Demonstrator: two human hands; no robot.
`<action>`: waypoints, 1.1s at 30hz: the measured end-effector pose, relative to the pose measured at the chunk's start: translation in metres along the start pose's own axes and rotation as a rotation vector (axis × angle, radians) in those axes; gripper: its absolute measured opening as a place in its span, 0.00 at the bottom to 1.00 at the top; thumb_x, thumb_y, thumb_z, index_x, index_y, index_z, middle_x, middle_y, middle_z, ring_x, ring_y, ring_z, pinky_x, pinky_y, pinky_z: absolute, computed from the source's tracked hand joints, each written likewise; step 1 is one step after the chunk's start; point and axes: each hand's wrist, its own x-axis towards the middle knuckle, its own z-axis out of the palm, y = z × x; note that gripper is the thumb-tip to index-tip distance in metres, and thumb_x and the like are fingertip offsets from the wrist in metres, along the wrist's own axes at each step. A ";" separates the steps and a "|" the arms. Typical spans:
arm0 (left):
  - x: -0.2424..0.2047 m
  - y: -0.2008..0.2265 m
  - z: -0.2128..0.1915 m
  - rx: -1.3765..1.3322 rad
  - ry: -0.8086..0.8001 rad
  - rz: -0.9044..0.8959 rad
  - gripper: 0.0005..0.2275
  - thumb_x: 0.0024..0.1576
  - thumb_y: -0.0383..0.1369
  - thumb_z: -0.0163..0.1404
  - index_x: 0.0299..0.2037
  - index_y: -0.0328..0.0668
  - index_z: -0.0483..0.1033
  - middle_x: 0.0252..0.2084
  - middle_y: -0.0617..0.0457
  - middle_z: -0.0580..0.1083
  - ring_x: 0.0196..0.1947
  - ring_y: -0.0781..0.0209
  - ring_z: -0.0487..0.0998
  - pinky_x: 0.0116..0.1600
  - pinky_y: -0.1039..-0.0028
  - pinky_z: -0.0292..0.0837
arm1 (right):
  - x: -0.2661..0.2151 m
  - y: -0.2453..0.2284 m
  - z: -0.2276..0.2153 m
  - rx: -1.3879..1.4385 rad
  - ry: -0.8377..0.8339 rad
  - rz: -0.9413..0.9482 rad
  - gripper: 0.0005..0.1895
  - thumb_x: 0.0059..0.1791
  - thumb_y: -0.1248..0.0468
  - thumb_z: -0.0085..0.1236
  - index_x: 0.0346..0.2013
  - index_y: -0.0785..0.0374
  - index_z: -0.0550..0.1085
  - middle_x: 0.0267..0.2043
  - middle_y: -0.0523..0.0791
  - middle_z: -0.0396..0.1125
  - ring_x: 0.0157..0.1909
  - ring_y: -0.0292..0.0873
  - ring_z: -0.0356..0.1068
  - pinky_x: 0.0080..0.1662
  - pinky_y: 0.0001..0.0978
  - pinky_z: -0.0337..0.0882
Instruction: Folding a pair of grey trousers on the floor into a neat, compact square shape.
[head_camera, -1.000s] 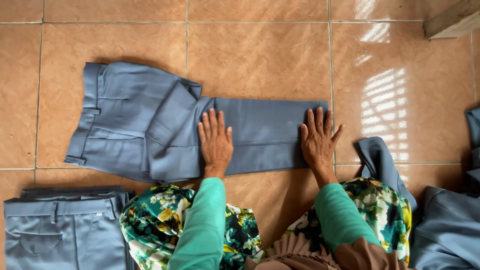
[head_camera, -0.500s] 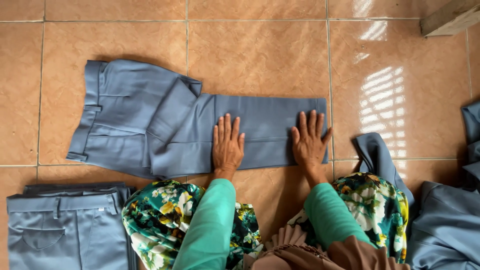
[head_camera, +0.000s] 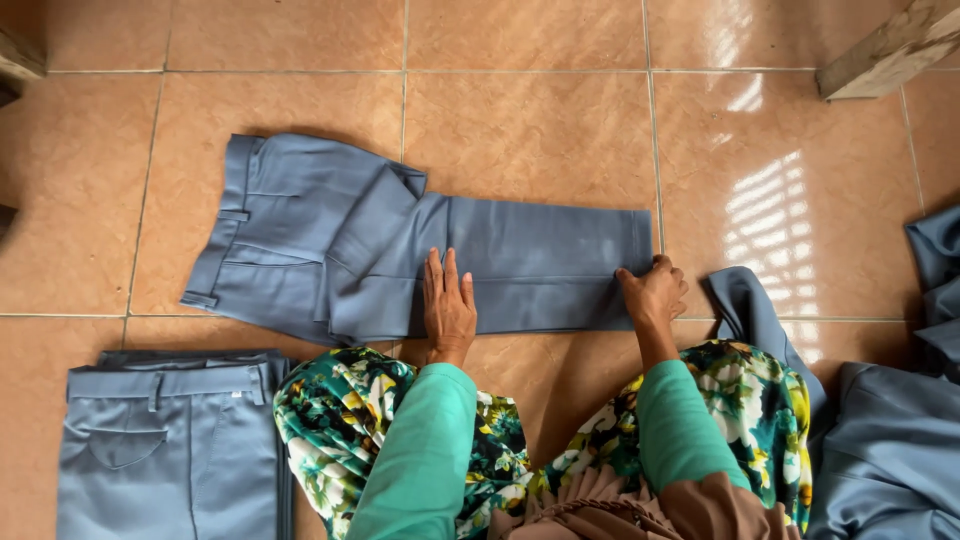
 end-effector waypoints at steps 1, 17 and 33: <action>-0.003 -0.001 0.000 -0.009 0.005 -0.007 0.22 0.69 0.42 0.36 0.70 0.43 0.63 0.71 0.38 0.60 0.69 0.40 0.64 0.68 0.57 0.64 | 0.006 0.004 0.005 0.006 -0.022 0.018 0.42 0.39 0.39 0.68 0.62 0.53 0.69 0.57 0.48 0.61 0.60 0.57 0.60 0.51 0.59 0.65; -0.043 0.080 0.024 -0.455 -0.244 -0.247 0.19 0.67 0.40 0.43 0.64 0.40 0.70 0.62 0.27 0.67 0.64 0.33 0.69 0.65 0.54 0.67 | -0.029 0.025 -0.169 1.167 -0.308 0.032 0.32 0.45 0.59 0.69 0.63 0.47 0.70 0.46 0.40 0.71 0.43 0.39 0.78 0.40 0.26 0.79; -0.041 0.256 0.011 -0.896 -0.804 -0.180 0.25 0.63 0.42 0.42 0.68 0.35 0.61 0.69 0.42 0.65 0.63 0.40 0.69 0.63 0.60 0.64 | -0.089 -0.018 -0.255 1.638 -0.308 -0.068 0.32 0.45 0.64 0.61 0.64 0.67 0.68 0.46 0.46 0.73 0.36 0.34 0.74 0.39 0.16 0.74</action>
